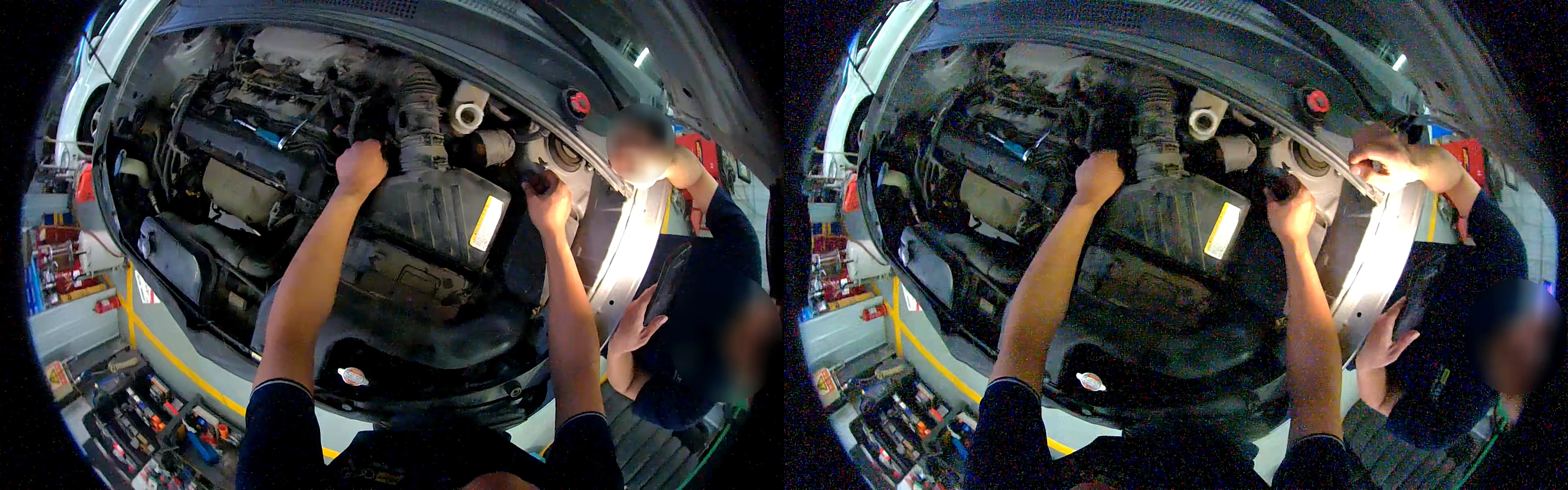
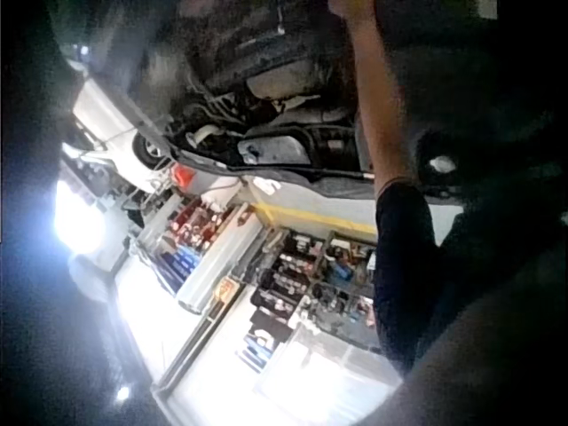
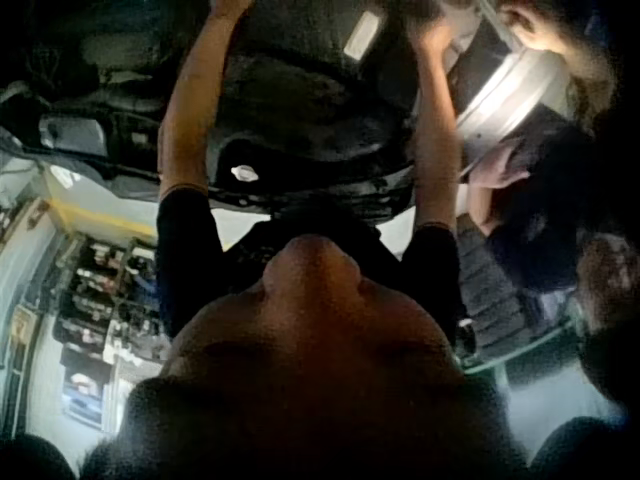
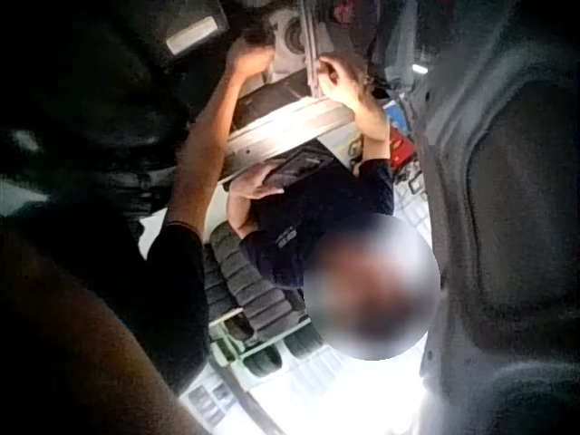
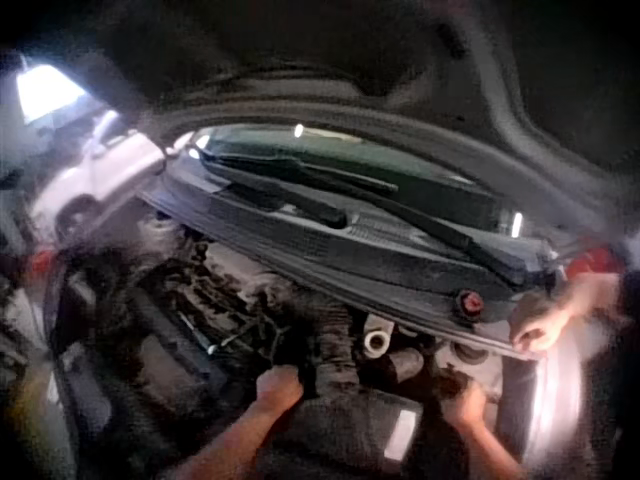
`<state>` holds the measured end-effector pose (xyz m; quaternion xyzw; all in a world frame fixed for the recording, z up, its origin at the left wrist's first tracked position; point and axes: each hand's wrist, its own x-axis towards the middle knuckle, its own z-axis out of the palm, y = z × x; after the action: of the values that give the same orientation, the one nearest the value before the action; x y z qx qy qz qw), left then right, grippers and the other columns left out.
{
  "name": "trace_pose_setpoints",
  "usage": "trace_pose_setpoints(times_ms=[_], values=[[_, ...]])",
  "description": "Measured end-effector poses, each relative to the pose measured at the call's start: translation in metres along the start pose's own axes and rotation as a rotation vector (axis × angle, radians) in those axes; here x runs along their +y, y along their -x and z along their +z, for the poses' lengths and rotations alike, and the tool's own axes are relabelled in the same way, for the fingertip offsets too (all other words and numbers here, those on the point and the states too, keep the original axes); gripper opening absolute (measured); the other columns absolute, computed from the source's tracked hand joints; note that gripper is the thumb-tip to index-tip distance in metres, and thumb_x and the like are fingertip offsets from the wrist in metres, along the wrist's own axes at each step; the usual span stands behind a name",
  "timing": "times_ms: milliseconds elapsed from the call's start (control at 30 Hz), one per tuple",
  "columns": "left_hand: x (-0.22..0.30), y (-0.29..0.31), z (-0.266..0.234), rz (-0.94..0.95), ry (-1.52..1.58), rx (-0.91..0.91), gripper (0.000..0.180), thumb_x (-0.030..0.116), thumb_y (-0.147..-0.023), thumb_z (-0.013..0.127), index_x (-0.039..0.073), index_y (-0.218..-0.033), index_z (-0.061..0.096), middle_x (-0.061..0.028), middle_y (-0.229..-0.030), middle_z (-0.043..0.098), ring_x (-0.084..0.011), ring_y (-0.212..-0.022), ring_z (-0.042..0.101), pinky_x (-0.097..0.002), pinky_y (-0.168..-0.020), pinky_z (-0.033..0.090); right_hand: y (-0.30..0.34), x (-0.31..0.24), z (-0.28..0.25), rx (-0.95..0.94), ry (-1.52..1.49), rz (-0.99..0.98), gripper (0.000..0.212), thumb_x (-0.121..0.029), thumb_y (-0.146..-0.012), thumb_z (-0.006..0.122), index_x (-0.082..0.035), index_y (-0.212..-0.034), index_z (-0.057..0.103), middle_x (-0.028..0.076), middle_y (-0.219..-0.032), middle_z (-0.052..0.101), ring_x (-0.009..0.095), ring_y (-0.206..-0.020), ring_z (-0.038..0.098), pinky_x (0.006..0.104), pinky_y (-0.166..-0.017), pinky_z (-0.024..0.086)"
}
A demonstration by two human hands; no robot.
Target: The person operates a hydraulic lift to lower a silver SUV and then proceeds to the engine bay. Using a screwdriver, the person removes screws from the air filter housing, detaches the cover, and removes the old air filter. A new air filter is then placed into the housing.
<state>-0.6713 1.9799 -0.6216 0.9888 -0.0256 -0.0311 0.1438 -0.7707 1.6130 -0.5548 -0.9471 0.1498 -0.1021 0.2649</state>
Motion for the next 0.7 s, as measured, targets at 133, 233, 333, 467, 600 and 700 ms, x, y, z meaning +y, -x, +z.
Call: trace_pose_setpoints(times_ms=[133, 233, 333, 467, 600, 700], values=[[0.002, -0.003, -0.001, -0.035, -0.015, -0.063, 0.016, 0.019, -0.087, 0.065, 0.008, -0.094, 0.072, -0.0202, -0.096, 0.074, -0.0395, -0.089, 0.073, -0.0498, -0.075, 0.060, 0.002, 0.007, 0.008, 0.099, -0.016, 0.035, 0.030, -0.018, -0.078, 0.082, -0.003, -0.101, 0.072, 0.020, -0.095, 0.075, 0.040, -0.092, 0.073, 0.0449, -0.084, 0.056], [-0.015, 0.000, 0.002, 0.080, 0.056, -0.004, 0.021, 0.024, -0.091, 0.063, 0.006, -0.098, 0.073, -0.0224, -0.098, 0.073, -0.0428, -0.094, 0.071, -0.0514, -0.080, 0.058, 0.003, -0.009, 0.005, 0.085, -0.067, 0.078, 0.029, -0.018, -0.079, 0.080, -0.001, -0.101, 0.071, 0.021, -0.095, 0.075, 0.038, -0.092, 0.073, 0.0444, -0.083, 0.055], [-0.009, 0.004, -0.045, 0.277, 0.253, -0.149, 0.030, 0.025, -0.098, 0.062, 0.000, -0.112, 0.072, -0.0226, -0.106, 0.073, -0.0434, -0.096, 0.070, -0.0493, -0.085, 0.056, 0.004, -0.006, 0.008, 0.162, -0.095, 0.023, 0.026, -0.022, -0.082, 0.079, 0.001, -0.086, 0.069, 0.016, -0.079, 0.073, 0.032, -0.074, 0.071, 0.0419, -0.072, 0.054], [-0.003, 0.028, -0.096, 0.032, 0.396, -0.535, 0.042, 0.036, -0.100, 0.061, -0.001, -0.120, 0.068, -0.0192, -0.109, 0.075, -0.0406, -0.105, 0.069, -0.0491, -0.090, 0.055, 0.005, -0.004, 0.003, 0.125, -0.070, 0.080, 0.026, -0.022, -0.081, 0.079, -0.001, -0.096, 0.072, 0.017, -0.091, 0.076, 0.035, -0.087, 0.073, 0.0441, -0.080, 0.055], [-0.054, 0.062, -0.077, 0.194, 0.012, -0.647, 0.062, 0.052, -0.097, 0.062, 0.000, -0.130, 0.062, -0.0235, -0.135, 0.063, -0.0385, -0.127, 0.060, -0.0468, -0.106, 0.048, 0.004, -0.016, -0.001, 0.091, -0.085, 0.150, 0.028, -0.022, -0.080, 0.079, -0.003, -0.101, 0.073, 0.019, -0.098, 0.076, 0.037, -0.094, 0.073, 0.0457, -0.085, 0.056], [-0.061, 0.075, -0.075, 0.122, 0.027, -0.796, 0.062, 0.052, -0.095, 0.064, 0.003, -0.133, 0.063, -0.0237, -0.141, 0.060, -0.0418, -0.128, 0.058, -0.0447, -0.106, 0.046, 0.000, -0.013, 0.002, 0.075, -0.025, 0.157, 0.031, -0.023, -0.080, 0.078, -0.003, -0.104, 0.073, 0.019, -0.100, 0.076, 0.039, -0.096, 0.073, 0.0472, -0.087, 0.056]])
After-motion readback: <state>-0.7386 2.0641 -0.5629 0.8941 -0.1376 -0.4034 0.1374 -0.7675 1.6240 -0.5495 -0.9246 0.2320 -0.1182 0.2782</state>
